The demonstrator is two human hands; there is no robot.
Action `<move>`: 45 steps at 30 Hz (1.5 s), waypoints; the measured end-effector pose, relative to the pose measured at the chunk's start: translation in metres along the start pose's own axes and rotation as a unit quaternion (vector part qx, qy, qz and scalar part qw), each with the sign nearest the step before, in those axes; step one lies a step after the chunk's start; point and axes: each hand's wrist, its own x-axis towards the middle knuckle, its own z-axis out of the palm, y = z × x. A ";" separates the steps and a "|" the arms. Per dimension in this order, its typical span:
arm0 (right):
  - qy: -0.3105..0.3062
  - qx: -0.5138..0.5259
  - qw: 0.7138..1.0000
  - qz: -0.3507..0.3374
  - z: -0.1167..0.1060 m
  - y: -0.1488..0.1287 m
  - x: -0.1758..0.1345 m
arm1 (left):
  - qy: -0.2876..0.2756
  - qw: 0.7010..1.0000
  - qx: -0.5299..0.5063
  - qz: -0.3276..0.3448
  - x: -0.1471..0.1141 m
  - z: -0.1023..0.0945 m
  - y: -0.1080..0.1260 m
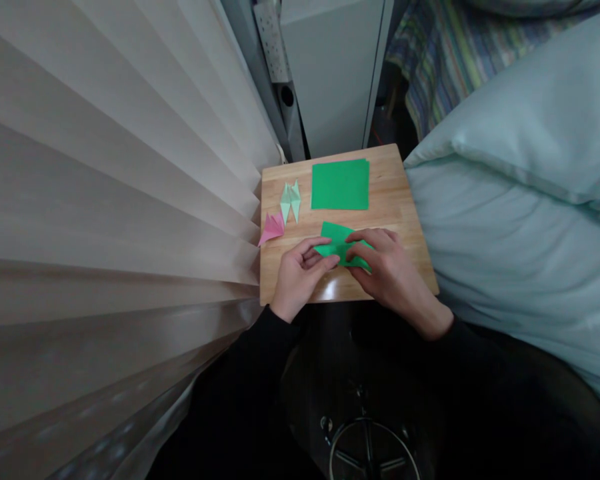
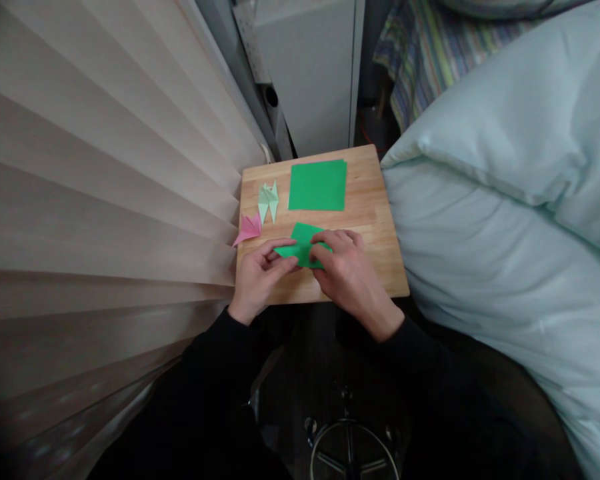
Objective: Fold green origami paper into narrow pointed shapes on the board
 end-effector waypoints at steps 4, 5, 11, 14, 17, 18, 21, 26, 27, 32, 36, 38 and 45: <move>-0.017 0.100 0.995 0.008 -0.004 -0.004 0.000 | -0.011 0.999 0.031 0.005 0.001 -0.003 0.000; -0.015 0.113 0.993 0.015 -0.004 -0.004 0.000 | -0.017 0.999 0.031 0.004 0.001 -0.004 0.000; -0.018 0.030 0.999 0.014 0.001 0.005 0.000 | -0.046 0.999 0.000 -0.016 -0.001 -0.003 0.002; -0.009 0.029 1.000 0.008 0.003 0.006 0.001 | -0.037 0.999 -0.001 -0.025 -0.004 -0.001 0.002; -0.011 0.043 0.999 0.007 0.003 0.006 0.001 | -0.030 0.999 0.021 -0.012 -0.003 -0.002 0.001; -0.011 0.046 0.999 0.005 0.003 0.006 0.001 | -0.025 0.999 0.037 0.005 -0.003 -0.002 0.001; -0.009 0.057 0.998 -0.006 0.001 0.006 0.002 | 0.015 0.990 0.102 0.092 -0.001 -0.005 0.004; -0.011 0.112 0.994 -0.004 -0.008 -0.004 0.005 | 0.045 0.979 0.119 0.161 -0.004 -0.005 0.012; -0.011 0.134 0.991 0.002 -0.010 -0.006 0.006 | 0.052 0.980 0.105 0.163 -0.004 -0.004 0.012; -0.044 0.234 0.968 0.083 -0.013 -0.012 0.007 | 0.089 0.990 0.019 0.111 -0.003 -0.004 0.005; -0.051 0.224 0.967 0.107 -0.009 -0.015 0.005 | 0.124 0.989 0.045 0.072 -0.003 -0.001 -0.002; -0.063 0.184 0.977 0.087 -0.006 -0.020 0.004 | 0.141 0.984 0.072 0.080 -0.005 0.003 -0.004; -0.119 0.043 0.987 0.100 -0.006 -0.032 0.005 | 0.158 0.979 0.067 0.112 -0.010 0.012 -0.006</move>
